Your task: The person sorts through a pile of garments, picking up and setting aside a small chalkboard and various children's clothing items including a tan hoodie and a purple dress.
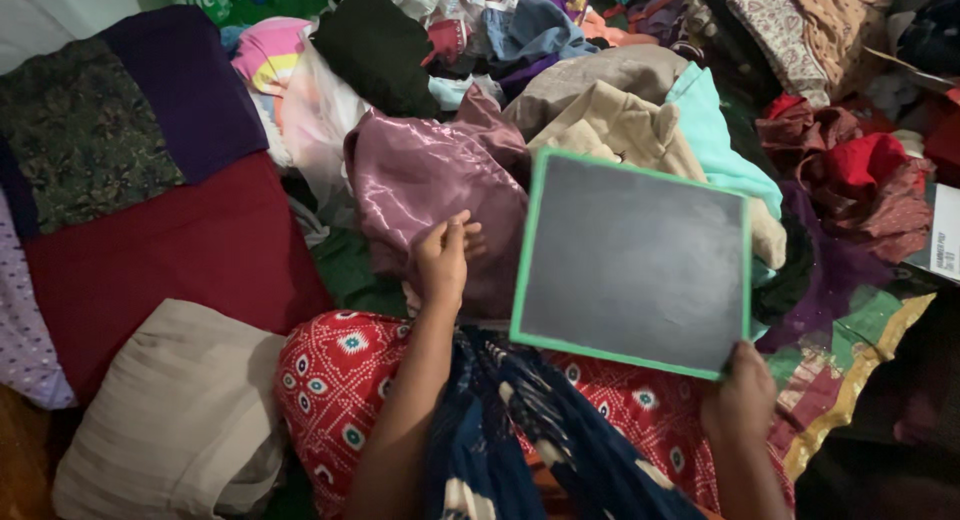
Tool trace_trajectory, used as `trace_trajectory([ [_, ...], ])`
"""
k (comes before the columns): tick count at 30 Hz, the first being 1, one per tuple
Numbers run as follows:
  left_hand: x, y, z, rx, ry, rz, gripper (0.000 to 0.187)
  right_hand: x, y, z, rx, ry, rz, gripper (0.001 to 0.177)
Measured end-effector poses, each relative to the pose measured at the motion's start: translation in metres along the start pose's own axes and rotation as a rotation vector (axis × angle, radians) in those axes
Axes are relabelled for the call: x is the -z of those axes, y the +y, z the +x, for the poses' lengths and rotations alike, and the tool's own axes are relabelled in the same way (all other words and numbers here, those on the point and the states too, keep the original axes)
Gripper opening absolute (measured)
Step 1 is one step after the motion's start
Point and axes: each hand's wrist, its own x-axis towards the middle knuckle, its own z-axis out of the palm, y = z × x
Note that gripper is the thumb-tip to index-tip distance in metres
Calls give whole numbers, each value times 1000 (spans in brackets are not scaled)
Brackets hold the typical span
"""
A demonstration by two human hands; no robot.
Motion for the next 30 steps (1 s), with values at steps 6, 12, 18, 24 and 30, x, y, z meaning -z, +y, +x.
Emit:
trace_trajectory([
  [6, 9, -11, 8, 47, 27, -99, 34, 57, 25, -5, -56, 88, 474, 31],
  [12, 8, -12, 7, 38, 12, -93, 34, 40, 0, -30, -292, 265, 688, 31],
  [18, 9, -14, 7, 64, 36, -121, 32, 32, -18, -22, -364, 256, 858, 27],
  [24, 12, -17, 8, 92, 46, -170, 31, 83, -26, 2, -240, 204, 1096, 26],
  [30, 14, -23, 11, 112, 53, -137, 32, 103, -14, 17, -203, 140, 1197, 41],
])
